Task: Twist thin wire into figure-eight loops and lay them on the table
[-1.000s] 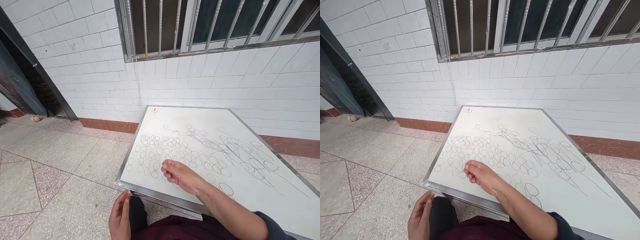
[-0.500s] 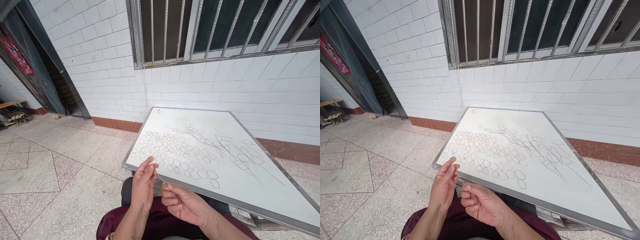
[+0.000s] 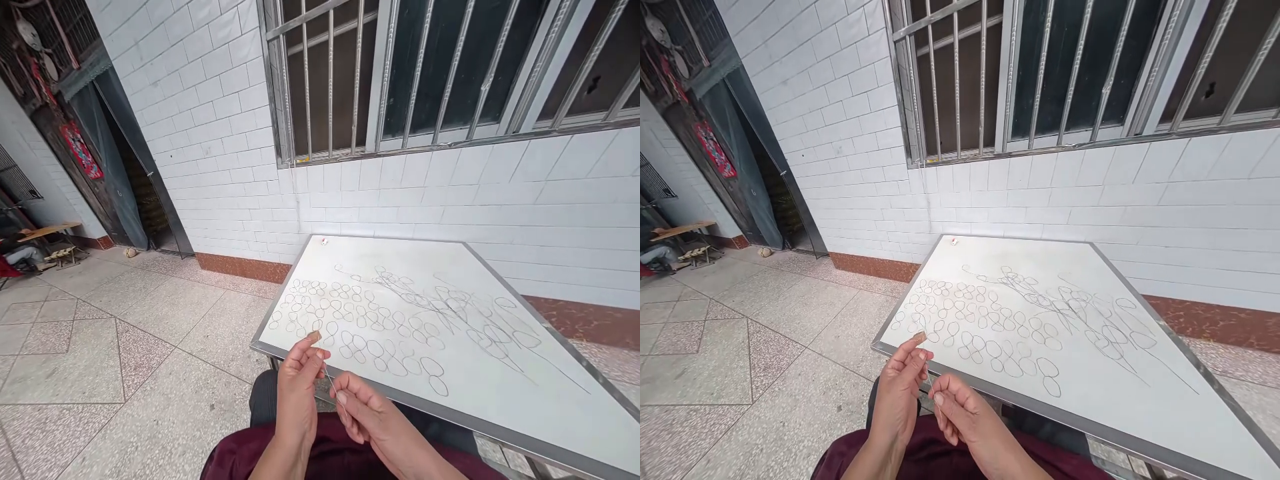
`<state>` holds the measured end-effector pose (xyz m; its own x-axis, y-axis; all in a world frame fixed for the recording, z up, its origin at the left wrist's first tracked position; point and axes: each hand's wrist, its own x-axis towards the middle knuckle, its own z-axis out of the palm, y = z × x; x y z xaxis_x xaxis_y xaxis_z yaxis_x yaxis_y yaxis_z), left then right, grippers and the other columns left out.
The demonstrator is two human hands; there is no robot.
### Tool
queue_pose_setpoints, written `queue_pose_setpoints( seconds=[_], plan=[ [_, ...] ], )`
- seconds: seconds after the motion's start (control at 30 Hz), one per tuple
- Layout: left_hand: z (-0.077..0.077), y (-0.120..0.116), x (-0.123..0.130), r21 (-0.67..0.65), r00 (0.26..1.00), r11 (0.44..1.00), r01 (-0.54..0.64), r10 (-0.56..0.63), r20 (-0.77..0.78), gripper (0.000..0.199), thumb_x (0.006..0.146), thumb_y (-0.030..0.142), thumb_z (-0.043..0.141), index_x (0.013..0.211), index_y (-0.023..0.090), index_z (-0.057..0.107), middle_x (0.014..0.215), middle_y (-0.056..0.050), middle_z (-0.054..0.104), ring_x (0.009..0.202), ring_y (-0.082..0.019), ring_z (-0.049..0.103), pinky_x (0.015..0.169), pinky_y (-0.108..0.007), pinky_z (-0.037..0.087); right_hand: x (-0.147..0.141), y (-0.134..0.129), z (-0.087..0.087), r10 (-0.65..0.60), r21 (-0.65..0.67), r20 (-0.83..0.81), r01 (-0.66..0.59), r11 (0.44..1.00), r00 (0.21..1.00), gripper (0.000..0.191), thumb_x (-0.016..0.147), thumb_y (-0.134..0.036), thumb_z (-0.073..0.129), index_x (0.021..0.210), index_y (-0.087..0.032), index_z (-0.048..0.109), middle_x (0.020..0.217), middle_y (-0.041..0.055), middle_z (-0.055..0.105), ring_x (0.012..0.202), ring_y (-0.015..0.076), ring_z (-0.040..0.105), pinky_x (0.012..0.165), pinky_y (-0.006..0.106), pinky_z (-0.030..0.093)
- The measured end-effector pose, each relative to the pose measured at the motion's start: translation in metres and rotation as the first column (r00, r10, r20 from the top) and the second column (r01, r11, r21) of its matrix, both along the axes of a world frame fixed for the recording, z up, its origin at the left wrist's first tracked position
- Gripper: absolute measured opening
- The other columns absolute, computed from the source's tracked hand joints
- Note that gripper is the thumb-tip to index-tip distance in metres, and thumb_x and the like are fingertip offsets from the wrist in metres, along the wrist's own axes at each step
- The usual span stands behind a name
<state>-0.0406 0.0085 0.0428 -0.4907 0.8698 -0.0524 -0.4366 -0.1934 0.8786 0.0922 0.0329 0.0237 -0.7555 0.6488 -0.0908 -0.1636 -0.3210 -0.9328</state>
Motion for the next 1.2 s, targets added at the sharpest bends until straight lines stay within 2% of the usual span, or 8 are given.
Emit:
queue_pose_setpoints(
  seconds=[0.13, 0.2, 0.37, 0.47, 0.63, 0.77, 1.03, 1.2],
  plan=[
    [-0.002, -0.009, 0.001, 0.014, 1.0, 1.0, -0.005, 0.005, -0.015, 0.04, 0.074, 0.027, 0.074, 0.112, 0.018, 0.067, 0.079, -0.001, 0.063, 0.07, -0.01, 0.053, 0.069, -0.022, 0.042, 0.004, 0.001, 0.002, -0.055, 0.235, 0.017, 0.05, 0.971, 0.998, 0.035, 0.091, -0.054, 0.05, 0.1, -0.02, 0.05, 0.079, 0.0, 0.056, 0.065, 0.0108, 0.047, 0.058, 0.025, 0.039],
    [-0.009, -0.014, 0.003, -0.001, 1.0, 1.0, -0.001, 0.001, -0.014, 0.041, 0.076, 0.027, 0.073, 0.115, 0.019, 0.065, 0.08, -0.001, 0.063, 0.071, -0.009, 0.053, 0.072, -0.023, 0.043, 0.004, 0.001, -0.001, -0.056, 0.269, 0.012, 0.05, 0.962, 0.998, 0.035, 0.093, -0.054, 0.047, 0.1, -0.02, 0.049, 0.081, 0.0018, 0.06, 0.067, 0.0122, 0.052, 0.059, 0.026, 0.042],
    [-0.033, -0.024, 0.009, -0.049, 1.0, 0.999, 0.009, -0.01, -0.017, 0.035, 0.076, 0.029, 0.072, 0.11, 0.018, 0.066, 0.078, 0.0, 0.061, 0.075, -0.011, 0.057, 0.072, -0.024, 0.045, -0.005, -0.007, -0.019, -0.06, 0.181, 0.036, 0.052, 0.982, 0.998, 0.034, 0.085, -0.051, 0.06, 0.09, -0.02, 0.047, 0.068, -0.002, 0.06, 0.056, 0.0102, 0.051, 0.051, 0.023, 0.039],
    [-0.04, -0.027, 0.008, -0.054, 1.0, 0.998, 0.011, -0.01, 0.018, 0.037, 0.074, 0.029, 0.074, 0.109, 0.018, 0.067, 0.08, -0.001, 0.063, 0.072, -0.011, 0.058, 0.07, -0.024, 0.046, -0.01, -0.009, -0.027, -0.067, 0.177, 0.048, 0.058, 0.983, 0.997, 0.032, 0.084, -0.048, 0.062, 0.091, -0.02, 0.048, 0.065, -0.0038, 0.058, 0.055, 0.009, 0.049, 0.052, 0.022, 0.038],
    [-0.038, -0.025, -0.002, -0.06, 0.994, 0.998, -0.004, 0.01, 0.108, 0.04, 0.07, 0.026, 0.078, 0.108, 0.017, 0.069, 0.094, -0.007, 0.07, 0.085, -0.014, 0.063, 0.079, -0.026, 0.048, -0.014, -0.008, -0.029, -0.065, 0.182, 0.076, 0.051, 0.982, 0.995, 0.028, 0.086, -0.044, 0.06, 0.092, -0.019, 0.051, 0.066, -0.0033, 0.058, 0.057, 0.0092, 0.05, 0.052, 0.022, 0.038],
    [-0.036, -0.021, -0.008, -0.059, 0.987, 0.997, -0.045, 0.053, 0.149, 0.045, 0.071, 0.023, 0.078, 0.114, 0.018, 0.067, 0.108, -0.009, 0.069, 0.087, -0.013, 0.064, 0.079, -0.025, 0.049, -0.014, -0.006, -0.028, -0.062, 0.178, 0.091, 0.045, 0.983, 0.994, 0.026, 0.086, -0.043, 0.06, 0.09, -0.018, 0.051, 0.064, -0.003, 0.058, 0.055, 0.0091, 0.049, 0.052, 0.022, 0.038],
    [-0.037, -0.014, -0.006, -0.126, 0.991, 0.99, -0.061, 0.074, 0.109, 0.036, 0.071, 0.027, 0.078, 0.105, 0.017, 0.07, 0.099, -0.007, 0.071, 0.079, -0.012, 0.064, 0.067, -0.022, 0.048, -0.014, 0.001, -0.033, 0.004, 0.184, 0.132, -0.029, 0.983, 0.991, 0.022, 0.087, -0.04, 0.058, 0.09, -0.019, 0.053, 0.065, -0.0023, 0.058, 0.057, 0.0098, 0.051, 0.052, 0.022, 0.04],
    [-0.039, -0.014, -0.006, -0.12, 0.999, 0.992, -0.045, 0.048, 0.019, 0.039, 0.073, 0.026, 0.076, 0.111, 0.02, 0.068, 0.106, -0.007, 0.069, 0.089, -0.014, 0.063, 0.077, -0.025, 0.049, -0.014, 0.003, -0.037, -0.036, 0.2, 0.136, 0.008, 0.98, 0.99, 0.02, 0.088, -0.038, 0.056, 0.092, -0.019, 0.053, 0.066, -0.0026, 0.058, 0.057, 0.0097, 0.051, 0.053, 0.022, 0.041]
  ],
)
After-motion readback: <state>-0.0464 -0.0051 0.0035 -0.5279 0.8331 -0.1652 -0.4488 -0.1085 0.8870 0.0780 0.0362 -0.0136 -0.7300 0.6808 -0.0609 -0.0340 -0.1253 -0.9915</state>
